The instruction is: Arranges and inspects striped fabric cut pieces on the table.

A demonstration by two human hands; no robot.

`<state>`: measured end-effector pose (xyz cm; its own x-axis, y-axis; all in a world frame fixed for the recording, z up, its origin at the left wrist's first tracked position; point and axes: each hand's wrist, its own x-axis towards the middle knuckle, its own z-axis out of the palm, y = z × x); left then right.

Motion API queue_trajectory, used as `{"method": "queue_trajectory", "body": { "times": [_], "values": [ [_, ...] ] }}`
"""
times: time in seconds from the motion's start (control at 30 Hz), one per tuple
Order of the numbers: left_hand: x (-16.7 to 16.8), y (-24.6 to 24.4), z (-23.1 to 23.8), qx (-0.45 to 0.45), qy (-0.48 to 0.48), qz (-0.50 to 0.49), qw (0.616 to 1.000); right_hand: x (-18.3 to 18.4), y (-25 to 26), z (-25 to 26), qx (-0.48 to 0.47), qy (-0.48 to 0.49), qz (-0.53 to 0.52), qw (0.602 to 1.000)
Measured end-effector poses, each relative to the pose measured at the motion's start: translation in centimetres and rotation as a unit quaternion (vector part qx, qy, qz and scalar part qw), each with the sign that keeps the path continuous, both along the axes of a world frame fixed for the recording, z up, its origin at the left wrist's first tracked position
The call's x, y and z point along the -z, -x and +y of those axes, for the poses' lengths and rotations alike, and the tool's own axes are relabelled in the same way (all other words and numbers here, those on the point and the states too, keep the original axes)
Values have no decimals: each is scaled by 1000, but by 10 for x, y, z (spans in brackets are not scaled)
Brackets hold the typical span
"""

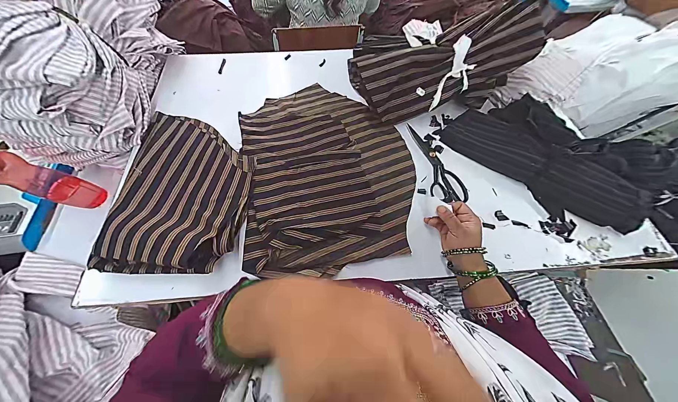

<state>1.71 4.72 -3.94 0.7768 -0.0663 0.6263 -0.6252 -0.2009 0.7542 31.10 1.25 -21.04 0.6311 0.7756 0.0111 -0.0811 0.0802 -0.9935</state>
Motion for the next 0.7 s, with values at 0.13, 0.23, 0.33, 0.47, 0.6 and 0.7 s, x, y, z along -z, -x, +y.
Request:
{"method": "queue_trajectory", "body": {
  "times": [0.13, 0.23, 0.33, 0.47, 0.6, 0.7],
  "values": [
    [90, -44, 41, -354, -315, 305, 826, -3, 3, -1, 3, 4, -9, 1000],
    [153, -51, 54, -431, -308, 386, 755, -3, 3, 0, 1, -1, -5, 1000],
    [164, -42, 62, -480, -222, 320, 786, -1, 3, -2, -12, 5, -14, 1000],
    [144, -17, 82, -534, 56, 261, 802, 2, -1, -3, -22, -8, -31, 999],
    [123, 4, 92, -564, 316, 213, 732, -2, -1, -2, -11, 6, 13, 1000],
    [128, 7, 93, -530, 350, 206, 744, -18, 4, 3, -39, 53, 138, 988]
  ]
}}
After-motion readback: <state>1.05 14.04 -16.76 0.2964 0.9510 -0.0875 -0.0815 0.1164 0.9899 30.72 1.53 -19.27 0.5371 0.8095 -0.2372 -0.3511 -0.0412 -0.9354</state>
